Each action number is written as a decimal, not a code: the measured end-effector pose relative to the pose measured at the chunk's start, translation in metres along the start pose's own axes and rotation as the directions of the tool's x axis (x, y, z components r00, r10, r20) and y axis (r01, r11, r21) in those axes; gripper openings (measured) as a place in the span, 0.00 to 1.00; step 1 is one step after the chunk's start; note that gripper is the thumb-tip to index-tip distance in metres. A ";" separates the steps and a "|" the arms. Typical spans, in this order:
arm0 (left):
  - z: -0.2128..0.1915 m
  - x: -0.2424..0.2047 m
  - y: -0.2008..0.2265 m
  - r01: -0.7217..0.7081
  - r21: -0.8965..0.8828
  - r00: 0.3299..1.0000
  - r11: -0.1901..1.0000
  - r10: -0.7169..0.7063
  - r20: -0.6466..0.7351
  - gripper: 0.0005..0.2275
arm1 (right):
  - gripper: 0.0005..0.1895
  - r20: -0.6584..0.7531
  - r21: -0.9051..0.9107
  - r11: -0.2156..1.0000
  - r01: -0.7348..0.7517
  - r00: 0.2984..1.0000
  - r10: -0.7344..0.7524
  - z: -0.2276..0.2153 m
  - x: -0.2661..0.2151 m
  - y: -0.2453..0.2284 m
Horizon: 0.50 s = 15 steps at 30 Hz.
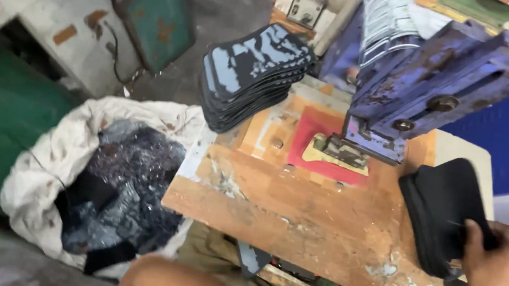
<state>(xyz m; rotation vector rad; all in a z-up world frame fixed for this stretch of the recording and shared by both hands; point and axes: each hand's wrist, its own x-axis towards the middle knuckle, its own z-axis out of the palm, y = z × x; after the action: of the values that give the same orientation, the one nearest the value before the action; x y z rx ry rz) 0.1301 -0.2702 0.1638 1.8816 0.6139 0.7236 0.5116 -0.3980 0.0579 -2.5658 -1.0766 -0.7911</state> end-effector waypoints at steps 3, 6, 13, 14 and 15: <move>-0.046 0.021 -0.093 0.023 -0.046 0.988 0.999 -0.015 0.156 0.11 | 0.14 -0.062 0.194 0.978 -0.072 0.994 0.086 -0.041 -0.032 -0.046; -0.089 0.025 -0.154 0.091 -0.105 0.936 0.990 -0.049 0.348 0.11 | 0.08 -0.054 0.356 0.933 -0.050 0.996 0.074 -0.081 -0.066 -0.111; -0.172 0.010 -0.254 0.214 0.135 0.972 0.967 -0.198 -0.124 0.12 | 0.13 0.192 0.494 0.860 0.130 0.948 -0.254 -0.107 -0.128 -0.183; -0.173 0.005 -0.262 0.229 0.133 0.971 0.964 -0.216 -0.107 0.12 | 0.13 0.215 0.489 0.865 0.113 0.945 -0.245 -0.105 -0.143 -0.189; -0.174 0.000 -0.269 0.293 0.085 0.940 0.952 -0.271 -0.206 0.18 | 0.14 0.207 0.482 0.863 0.153 0.937 -0.282 -0.104 -0.157 -0.196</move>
<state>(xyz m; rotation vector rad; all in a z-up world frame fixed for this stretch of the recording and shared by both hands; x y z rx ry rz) -0.0206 -0.0599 -0.0253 1.7882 1.0465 0.6961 0.2399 -0.3969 0.0572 -2.2017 -1.4573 -0.1802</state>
